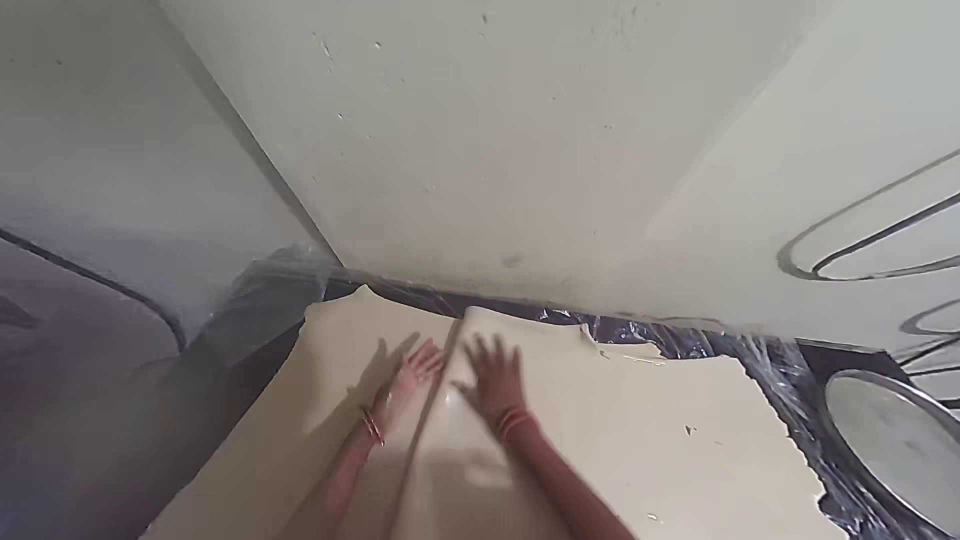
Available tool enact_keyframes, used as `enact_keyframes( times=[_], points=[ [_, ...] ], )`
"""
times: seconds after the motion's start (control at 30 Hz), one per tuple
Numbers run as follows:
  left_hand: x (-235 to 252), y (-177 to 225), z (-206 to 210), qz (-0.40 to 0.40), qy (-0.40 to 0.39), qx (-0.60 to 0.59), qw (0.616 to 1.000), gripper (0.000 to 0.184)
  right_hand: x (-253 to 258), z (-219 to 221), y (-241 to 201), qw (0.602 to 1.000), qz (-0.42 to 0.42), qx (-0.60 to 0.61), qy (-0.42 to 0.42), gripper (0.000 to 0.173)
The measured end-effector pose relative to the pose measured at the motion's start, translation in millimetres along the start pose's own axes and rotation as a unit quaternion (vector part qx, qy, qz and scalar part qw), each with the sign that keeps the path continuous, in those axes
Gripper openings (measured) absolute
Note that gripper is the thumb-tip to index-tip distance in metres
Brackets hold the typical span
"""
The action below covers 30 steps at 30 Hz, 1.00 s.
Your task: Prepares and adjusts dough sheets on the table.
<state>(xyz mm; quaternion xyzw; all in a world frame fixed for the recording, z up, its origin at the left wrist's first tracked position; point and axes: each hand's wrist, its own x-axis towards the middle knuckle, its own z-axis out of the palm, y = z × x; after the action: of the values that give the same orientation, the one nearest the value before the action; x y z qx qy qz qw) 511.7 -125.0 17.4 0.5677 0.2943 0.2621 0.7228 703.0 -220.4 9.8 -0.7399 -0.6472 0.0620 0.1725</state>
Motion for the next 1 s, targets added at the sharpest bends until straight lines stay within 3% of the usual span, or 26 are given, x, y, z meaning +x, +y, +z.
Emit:
enact_keyframes(
  times=[0.07,0.13,0.17,0.23,0.33,0.47,0.57,0.63,0.7,0.73,0.8,0.87,0.93,1.0],
  points=[
    [-31.2,4.7,13.0,-0.003,-0.049,0.221,0.974,0.066,33.2,-23.3,65.0,0.990,0.099,-0.087,0.053,0.073],
    [-78.9,-9.3,41.9,0.014,-0.071,0.493,0.867,0.085,39.3,-44.5,118.7,0.956,0.249,-0.127,0.090,0.067],
    [-100.5,-19.6,54.9,0.033,-0.073,0.566,0.821,0.097,40.2,-50.8,135.8,0.934,0.323,-0.129,0.084,0.063],
    [-114.1,-26.7,69.5,0.046,-0.060,0.617,0.783,0.103,52.6,-51.9,150.6,0.907,0.390,-0.138,0.083,0.056],
    [-94.9,-32.4,73.3,0.047,-0.027,0.617,0.785,0.096,75.1,-39.0,128.1,0.910,0.386,-0.141,0.048,0.057],
    [-39.8,-45.6,60.0,0.143,0.028,0.601,0.786,0.080,129.7,-4.1,37.1,0.958,0.283,-0.049,-0.010,0.057],
    [-2.5,-50.2,42.1,0.216,0.066,0.452,0.863,0.073,139.9,6.7,-11.6,0.979,0.187,0.032,-0.071,0.058],
    [6.1,-44.4,39.5,0.207,0.053,0.362,0.907,0.072,106.9,6.4,-23.8,0.990,0.103,0.061,-0.078,0.059],
    [12.0,-40.8,36.7,0.193,0.034,0.322,0.926,0.076,47.7,5.4,-34.6,0.993,0.037,0.072,-0.090,0.060],
    [17.5,-39.5,36.1,0.194,0.022,0.365,0.910,0.075,10.3,6.4,-38.8,0.994,0.010,0.062,-0.094,0.061],
    [38.4,-27.3,41.2,0.184,-0.026,0.512,0.839,0.065,-65.4,4.0,-39.6,0.994,-0.037,0.035,-0.092,0.059],
    [73.2,-7.1,54.8,0.139,-0.091,0.614,0.772,0.068,-119.5,-14.8,-23.2,0.990,-0.054,0.020,-0.128,0.063],
    [112.3,1.2,77.1,0.129,-0.144,0.650,0.734,0.076,-141.2,-37.1,14.7,0.992,0.012,-0.007,-0.128,0.072],
    [147.1,6.3,111.6,0.122,-0.215,0.653,0.716,0.075,-130.5,-50.1,70.3,0.983,0.160,-0.062,-0.067,0.083]
  ],
)
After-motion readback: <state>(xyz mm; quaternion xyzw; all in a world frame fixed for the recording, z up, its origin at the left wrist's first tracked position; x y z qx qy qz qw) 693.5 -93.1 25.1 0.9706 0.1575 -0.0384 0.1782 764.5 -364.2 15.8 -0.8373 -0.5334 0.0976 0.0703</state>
